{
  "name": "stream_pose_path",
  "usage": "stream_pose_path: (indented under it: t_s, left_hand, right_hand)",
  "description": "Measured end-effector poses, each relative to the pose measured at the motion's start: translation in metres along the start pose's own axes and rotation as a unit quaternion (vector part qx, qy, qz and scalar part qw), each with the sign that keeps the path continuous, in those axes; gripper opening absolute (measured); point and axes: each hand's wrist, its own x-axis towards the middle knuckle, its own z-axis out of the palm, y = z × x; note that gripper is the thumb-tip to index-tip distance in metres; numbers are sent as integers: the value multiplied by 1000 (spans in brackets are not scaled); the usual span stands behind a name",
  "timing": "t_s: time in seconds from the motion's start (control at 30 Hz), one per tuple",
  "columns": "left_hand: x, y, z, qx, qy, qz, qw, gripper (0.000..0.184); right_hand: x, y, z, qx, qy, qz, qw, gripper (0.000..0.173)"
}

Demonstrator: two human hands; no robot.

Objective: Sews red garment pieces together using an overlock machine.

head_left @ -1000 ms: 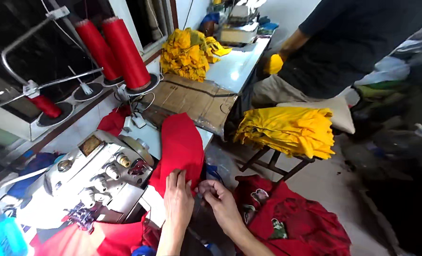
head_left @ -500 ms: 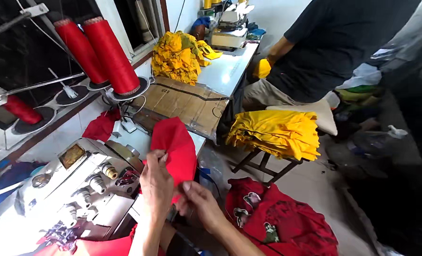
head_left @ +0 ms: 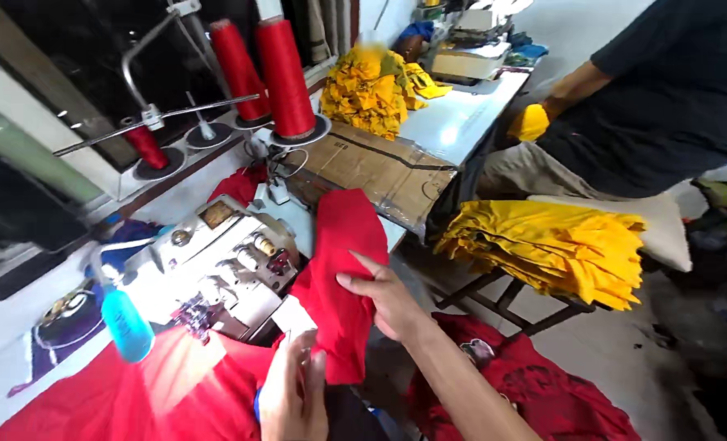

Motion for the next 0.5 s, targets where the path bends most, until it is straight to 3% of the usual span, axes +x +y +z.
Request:
stream_pose_path:
  t_s: [0.07,0.13,0.2,0.23,0.3,0.37,0.5]
  left_hand:
    - [18,-1,-22,-102,-16,-58,993,56]
    - [20,-3,-34,-256,-51,-145,954,75]
    - [5,-9,-40,-376,-47,-213,900,52]
    - [-5,-14,-45,-393,-41,-218,892,37]
    - [-26,-21,-59,-363,-2,-206,909,8]
    - [-44,-17,-75,-321,50,-189,927,20]
    - [-62,-9,-109,-215,140,-125,959,25]
  right_hand:
    - [-26,1,16,-47,-92,6,995,53]
    - [-49,11,31,-63,-197,-11,978,54]
    - [-61,23,41,-59,-281,-46,957,50]
    - [-64,28,43,-62,-314,-59,945,49]
    - [-68,32,46,-87,-350,-64,931,50]
    - [-73,35,55,-129,-356,-55,924,50]
    - [-85,43,88,-192,-381,-81,901,45]
